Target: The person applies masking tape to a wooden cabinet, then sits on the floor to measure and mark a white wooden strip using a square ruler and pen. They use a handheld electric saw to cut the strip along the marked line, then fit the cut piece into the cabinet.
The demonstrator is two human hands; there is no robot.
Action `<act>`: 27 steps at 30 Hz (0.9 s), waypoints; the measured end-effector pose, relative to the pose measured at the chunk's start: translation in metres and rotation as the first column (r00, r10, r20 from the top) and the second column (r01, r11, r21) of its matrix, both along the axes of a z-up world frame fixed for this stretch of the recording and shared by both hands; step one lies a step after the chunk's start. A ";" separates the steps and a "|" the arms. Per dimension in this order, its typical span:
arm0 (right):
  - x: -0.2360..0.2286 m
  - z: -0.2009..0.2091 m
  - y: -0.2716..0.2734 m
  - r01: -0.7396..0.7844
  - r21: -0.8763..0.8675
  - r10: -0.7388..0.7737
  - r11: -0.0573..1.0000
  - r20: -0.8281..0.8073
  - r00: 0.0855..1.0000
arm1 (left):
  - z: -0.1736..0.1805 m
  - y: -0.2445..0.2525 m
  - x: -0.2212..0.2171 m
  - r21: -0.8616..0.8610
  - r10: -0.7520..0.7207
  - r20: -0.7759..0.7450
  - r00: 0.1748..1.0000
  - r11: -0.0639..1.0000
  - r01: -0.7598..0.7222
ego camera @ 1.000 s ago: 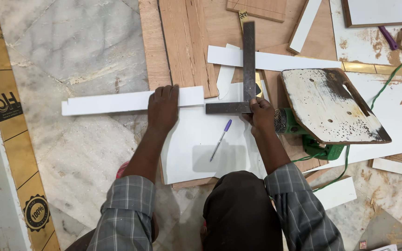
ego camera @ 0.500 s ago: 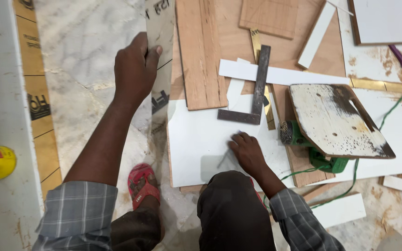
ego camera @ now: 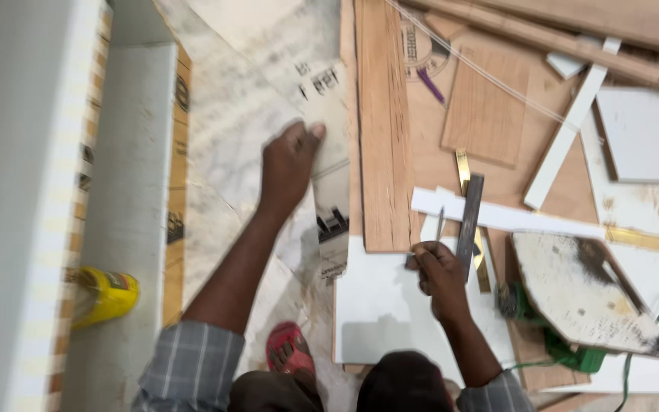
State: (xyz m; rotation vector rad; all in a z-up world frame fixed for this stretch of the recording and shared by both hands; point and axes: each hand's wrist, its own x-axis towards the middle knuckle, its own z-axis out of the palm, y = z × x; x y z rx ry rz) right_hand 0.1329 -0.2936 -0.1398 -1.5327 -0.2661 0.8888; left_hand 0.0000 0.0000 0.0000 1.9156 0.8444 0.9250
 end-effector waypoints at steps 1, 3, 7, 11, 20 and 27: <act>-0.010 0.038 0.019 -0.013 0.033 0.015 0.999 -0.059 0.998 | 0.016 -0.006 -0.006 -0.070 -0.019 0.044 0.999 0.997 0.022; -0.029 0.119 0.056 -0.053 0.082 0.060 0.995 -0.081 0.995 | 0.058 -0.013 -0.014 -0.130 -0.055 0.096 0.994 0.989 0.067; -0.055 0.266 0.107 -0.112 0.111 0.109 0.987 0.028 0.994 | 0.154 -0.023 -0.030 -0.288 -0.027 0.037 0.999 0.957 0.036; -0.062 0.372 0.137 -0.111 0.031 0.100 0.993 0.256 0.961 | 0.246 -0.031 -0.045 -0.372 -0.084 0.231 0.969 0.913 0.168; -0.079 0.556 0.181 -0.016 0.258 0.011 0.966 0.021 1.000 | 0.382 -0.037 -0.110 -0.619 -0.086 0.091 0.992 0.775 0.124; -0.066 0.701 0.213 0.068 0.577 -0.016 0.814 -0.095 0.995 | 0.439 -0.036 -0.192 -0.629 -0.246 -0.014 0.969 0.756 0.183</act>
